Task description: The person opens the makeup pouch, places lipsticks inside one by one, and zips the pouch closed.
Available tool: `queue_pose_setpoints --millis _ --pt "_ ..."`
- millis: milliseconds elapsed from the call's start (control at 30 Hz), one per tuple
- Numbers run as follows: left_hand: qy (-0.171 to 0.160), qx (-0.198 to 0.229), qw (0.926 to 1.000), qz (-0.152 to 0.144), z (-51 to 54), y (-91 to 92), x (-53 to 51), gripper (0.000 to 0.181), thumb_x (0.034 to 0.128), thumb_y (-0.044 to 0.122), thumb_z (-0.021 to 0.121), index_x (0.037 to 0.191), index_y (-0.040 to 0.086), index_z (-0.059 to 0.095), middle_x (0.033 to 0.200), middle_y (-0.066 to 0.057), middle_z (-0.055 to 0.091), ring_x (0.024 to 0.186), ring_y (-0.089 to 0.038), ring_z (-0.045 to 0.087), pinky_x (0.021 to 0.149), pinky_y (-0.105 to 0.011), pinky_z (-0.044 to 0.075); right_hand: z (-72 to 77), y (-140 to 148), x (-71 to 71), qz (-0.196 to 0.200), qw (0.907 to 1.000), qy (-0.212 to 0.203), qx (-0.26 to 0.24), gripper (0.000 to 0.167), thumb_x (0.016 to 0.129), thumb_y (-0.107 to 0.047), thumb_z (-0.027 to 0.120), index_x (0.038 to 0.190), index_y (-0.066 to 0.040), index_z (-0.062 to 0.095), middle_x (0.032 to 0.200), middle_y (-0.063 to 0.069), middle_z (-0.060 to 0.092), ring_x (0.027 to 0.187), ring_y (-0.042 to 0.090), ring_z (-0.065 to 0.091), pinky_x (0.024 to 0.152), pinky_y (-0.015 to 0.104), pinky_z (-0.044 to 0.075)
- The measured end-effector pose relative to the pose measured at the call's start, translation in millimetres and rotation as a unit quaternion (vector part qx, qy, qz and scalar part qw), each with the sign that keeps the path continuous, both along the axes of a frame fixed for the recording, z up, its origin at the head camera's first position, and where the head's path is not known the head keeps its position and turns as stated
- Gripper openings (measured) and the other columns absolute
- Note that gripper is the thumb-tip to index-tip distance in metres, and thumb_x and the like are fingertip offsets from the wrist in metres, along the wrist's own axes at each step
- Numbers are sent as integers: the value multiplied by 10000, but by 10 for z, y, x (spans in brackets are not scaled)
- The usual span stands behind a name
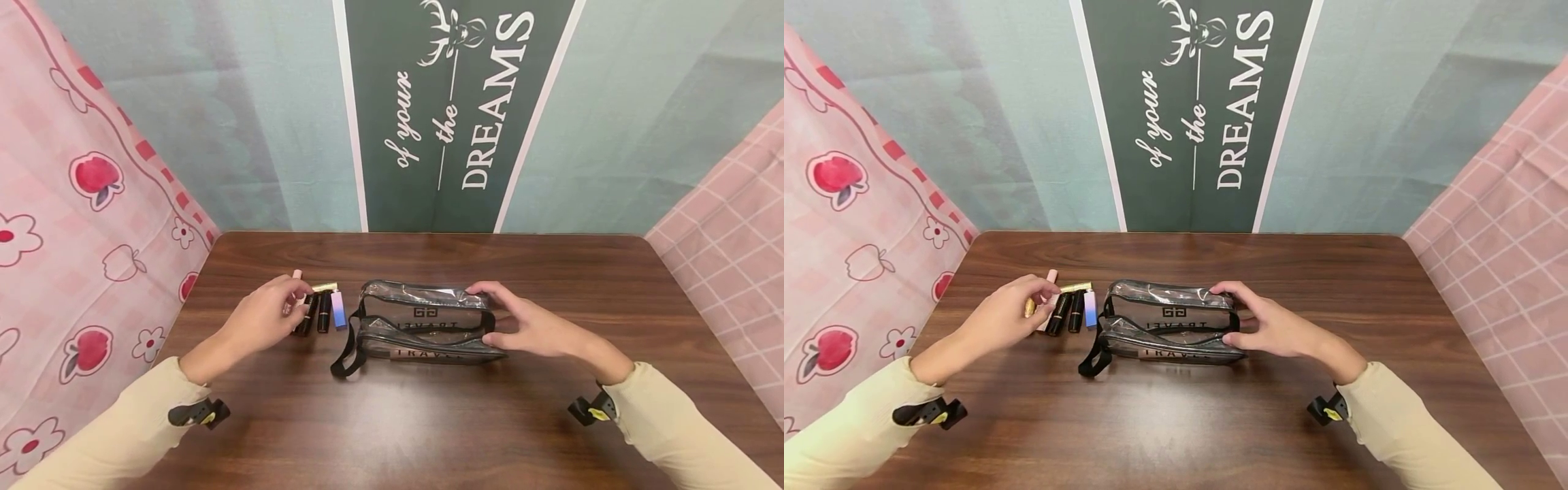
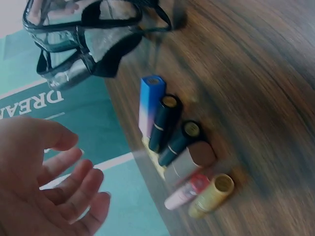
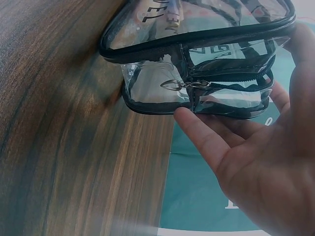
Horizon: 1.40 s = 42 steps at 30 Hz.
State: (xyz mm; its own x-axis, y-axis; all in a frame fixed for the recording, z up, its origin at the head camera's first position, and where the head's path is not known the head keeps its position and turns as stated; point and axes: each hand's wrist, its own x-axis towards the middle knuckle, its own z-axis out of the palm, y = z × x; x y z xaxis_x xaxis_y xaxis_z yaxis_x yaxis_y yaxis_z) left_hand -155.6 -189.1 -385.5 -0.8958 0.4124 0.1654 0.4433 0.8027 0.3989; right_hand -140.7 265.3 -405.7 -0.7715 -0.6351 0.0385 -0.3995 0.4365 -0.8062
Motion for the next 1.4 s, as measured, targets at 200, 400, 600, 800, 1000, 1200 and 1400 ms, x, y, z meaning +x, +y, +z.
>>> queue_pose_setpoints --millis 200,400,600,800,1000,1200,1400 --pt "-222 -404 9982 382 -47 -130 -14 390 866 138 743 1222 16 638 1105 -184 607 798 -263 608 644 -497 537 -1 1 -1 4 10000 15 -5 728 912 -91 762 1505 -203 355 1506 65 395 1296 271 517 977 392 524" --pt "-622 -483 9948 638 -118 -245 -35 499 852 174 762 1256 -43 565 1182 -279 526 847 -320 599 672 -536 533 4 -5 1 23 10000 1 -31 722 915 -93 759 1505 -195 354 1510 76 388 1304 293 506 976 399 523" --pt "-1148 -637 9874 884 -218 -336 -54 612 841 213 775 1272 -126 504 1165 -345 500 874 -363 603 734 -557 531 13 -6 3 -13 9999 70 96 728 914 -104 762 1507 -206 352 1510 70 396 1315 291 498 983 392 520" --pt "-1360 -786 9831 942 -325 -419 -86 601 835 212 767 1243 -141 503 1102 -329 525 913 -400 609 814 -587 516 8 -4 0 3 10000 36 62 731 912 -86 759 1508 -197 349 1507 79 396 1311 301 504 980 391 522" --pt "-1457 -791 9814 967 -422 -460 -130 575 854 207 750 1245 -135 503 1108 -325 546 943 -408 614 835 -593 510 1 4 -5 -1 9999 95 109 728 917 -100 758 1509 -207 350 1513 72 396 1320 300 494 984 389 520" --pt "-1444 -729 9822 955 -496 -486 -161 532 854 196 749 1214 -129 529 1068 -296 578 943 -380 601 838 -578 504 0 9 -7 28 10000 25 24 720 921 -95 752 1509 -201 349 1514 78 387 1316 308 494 970 386 529" --pt "-1406 -589 9838 941 -525 -515 -176 512 849 158 746 1212 -140 543 1044 -276 594 950 -373 590 844 -564 497 -4 4 -3 14 10000 9 3 727 916 -84 755 1508 -197 350 1512 78 391 1302 299 506 972 379 528"
